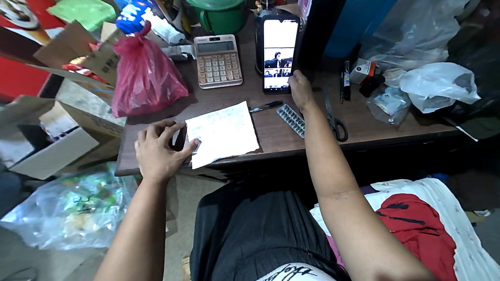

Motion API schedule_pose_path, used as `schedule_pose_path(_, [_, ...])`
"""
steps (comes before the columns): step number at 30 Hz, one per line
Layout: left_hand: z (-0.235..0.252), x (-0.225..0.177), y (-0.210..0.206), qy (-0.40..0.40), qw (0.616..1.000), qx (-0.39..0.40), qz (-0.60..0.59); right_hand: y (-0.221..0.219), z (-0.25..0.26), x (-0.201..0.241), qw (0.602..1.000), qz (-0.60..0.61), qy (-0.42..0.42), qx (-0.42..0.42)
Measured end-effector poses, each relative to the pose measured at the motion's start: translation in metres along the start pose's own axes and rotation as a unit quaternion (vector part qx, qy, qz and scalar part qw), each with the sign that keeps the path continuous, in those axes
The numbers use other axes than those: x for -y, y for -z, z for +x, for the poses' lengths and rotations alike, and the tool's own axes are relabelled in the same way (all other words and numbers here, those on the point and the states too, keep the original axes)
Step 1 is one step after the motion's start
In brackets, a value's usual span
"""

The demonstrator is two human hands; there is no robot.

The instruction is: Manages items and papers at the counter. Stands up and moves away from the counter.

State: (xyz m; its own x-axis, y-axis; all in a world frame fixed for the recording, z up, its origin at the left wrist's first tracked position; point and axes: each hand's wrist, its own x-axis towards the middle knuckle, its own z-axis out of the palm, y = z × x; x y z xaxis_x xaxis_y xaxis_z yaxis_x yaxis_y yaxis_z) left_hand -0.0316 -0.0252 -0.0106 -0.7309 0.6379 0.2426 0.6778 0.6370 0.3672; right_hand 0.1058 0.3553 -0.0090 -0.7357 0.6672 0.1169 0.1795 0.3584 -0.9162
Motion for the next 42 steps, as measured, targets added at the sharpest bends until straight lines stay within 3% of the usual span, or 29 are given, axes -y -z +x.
schedule_pose_path(42, [0.0009,0.0034,-0.0025,-0.001,1.000,-0.005,0.001,0.0024,-0.0023,0.0074,1.000,-0.011,-0.024,-0.006])
